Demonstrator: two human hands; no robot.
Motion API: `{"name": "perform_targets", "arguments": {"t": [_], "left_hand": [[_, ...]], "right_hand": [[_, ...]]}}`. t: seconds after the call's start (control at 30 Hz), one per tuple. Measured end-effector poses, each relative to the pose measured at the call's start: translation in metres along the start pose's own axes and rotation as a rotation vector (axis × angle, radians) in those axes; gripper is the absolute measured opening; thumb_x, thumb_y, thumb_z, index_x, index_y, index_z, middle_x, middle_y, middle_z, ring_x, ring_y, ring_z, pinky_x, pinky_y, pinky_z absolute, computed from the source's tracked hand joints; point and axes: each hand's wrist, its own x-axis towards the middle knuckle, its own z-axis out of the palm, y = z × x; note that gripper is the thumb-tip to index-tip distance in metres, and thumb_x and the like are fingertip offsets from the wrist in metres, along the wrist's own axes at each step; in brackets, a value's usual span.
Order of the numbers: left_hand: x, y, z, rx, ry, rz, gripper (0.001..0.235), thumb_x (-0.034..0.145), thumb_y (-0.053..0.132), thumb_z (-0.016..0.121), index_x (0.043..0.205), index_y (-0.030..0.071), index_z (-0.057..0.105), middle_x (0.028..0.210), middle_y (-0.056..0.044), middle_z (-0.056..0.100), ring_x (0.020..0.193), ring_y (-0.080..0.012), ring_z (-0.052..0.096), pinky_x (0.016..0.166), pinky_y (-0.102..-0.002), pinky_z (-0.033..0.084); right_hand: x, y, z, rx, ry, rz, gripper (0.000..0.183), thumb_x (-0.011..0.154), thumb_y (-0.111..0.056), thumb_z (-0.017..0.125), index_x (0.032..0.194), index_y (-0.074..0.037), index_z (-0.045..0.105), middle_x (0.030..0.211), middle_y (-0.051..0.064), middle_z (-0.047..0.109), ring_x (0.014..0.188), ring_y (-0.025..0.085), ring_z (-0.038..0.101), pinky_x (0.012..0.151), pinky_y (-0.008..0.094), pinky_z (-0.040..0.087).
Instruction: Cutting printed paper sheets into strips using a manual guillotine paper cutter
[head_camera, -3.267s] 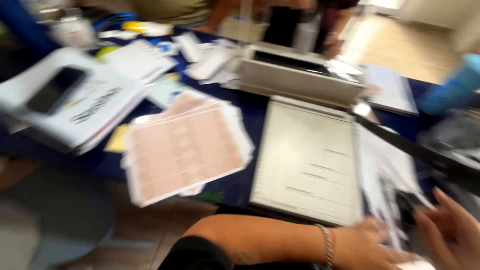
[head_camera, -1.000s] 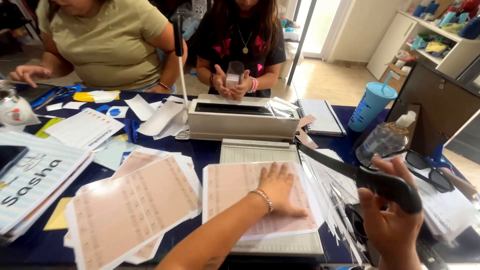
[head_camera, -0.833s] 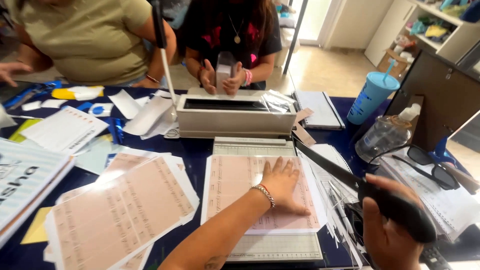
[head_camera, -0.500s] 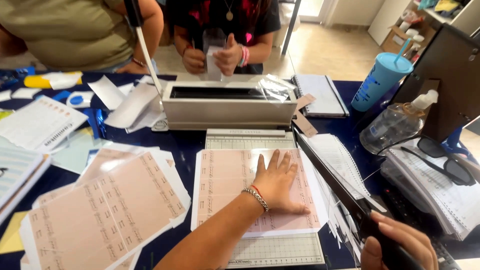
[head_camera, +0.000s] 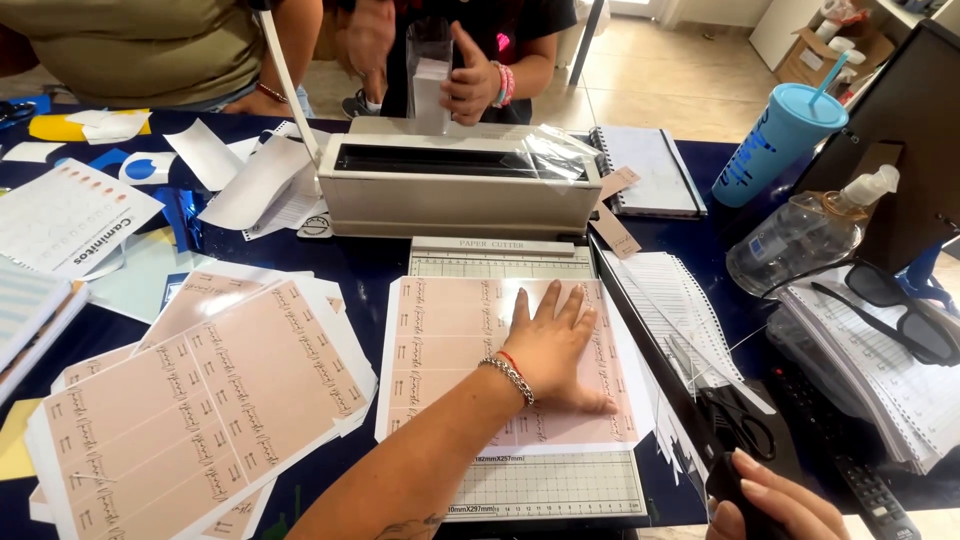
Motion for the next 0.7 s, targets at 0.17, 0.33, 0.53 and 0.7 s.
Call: {"name": "perform_targets", "arguments": {"t": [0.17, 0.33, 0.53, 0.7], "left_hand": [[0.003, -0.001, 0.002, 0.009, 0.008, -0.007, 0.130, 0.065, 0.086, 0.050, 0.164, 0.013, 0.007, 0.173, -0.012, -0.007, 0.158, -0.0374, -0.014, 0.120, -0.067, -0.007], [0.006, -0.001, 0.006, 0.021, 0.016, -0.018, 0.130, 0.065, 0.087, 0.052, 0.163, 0.014, 0.009, 0.173, -0.012, -0.006, 0.158, -0.0367, -0.014, 0.121, -0.067, -0.007], [0.005, -0.002, 0.005, 0.002, 0.012, -0.016, 0.129, 0.065, 0.086, 0.052, 0.164, 0.014, 0.008, 0.173, -0.012, -0.008, 0.158, -0.0369, -0.015, 0.120, -0.068, -0.009], [0.002, -0.001, 0.001, -0.002, -0.010, -0.016, 0.129, 0.067, 0.085, 0.052, 0.164, 0.014, 0.006, 0.173, -0.011, -0.010, 0.157, -0.0366, -0.017, 0.120, -0.067, -0.010]], "right_hand": [[-0.013, 0.011, -0.004, 0.039, -0.041, 0.069, 0.019, 0.096, -0.003, 0.067, 0.106, 0.005, 0.053, 0.119, 0.025, 0.068, 0.108, 0.026, 0.069, 0.102, 0.030, 0.055], [-0.016, 0.010, -0.003, 0.041, -0.035, 0.086, 0.019, 0.098, -0.009, 0.065, 0.105, 0.005, 0.053, 0.118, 0.024, 0.068, 0.102, 0.024, 0.068, 0.086, 0.027, 0.059], [-0.018, 0.006, -0.003, 0.062, -0.036, 0.115, 0.020, 0.098, -0.008, 0.063, 0.105, 0.007, 0.052, 0.119, 0.026, 0.067, 0.096, 0.023, 0.067, 0.080, 0.027, 0.061], [-0.017, 0.001, -0.003, 0.072, -0.036, 0.134, 0.021, 0.098, -0.006, 0.063, 0.106, 0.009, 0.051, 0.121, 0.028, 0.065, 0.096, 0.024, 0.067, 0.082, 0.028, 0.061]]}}
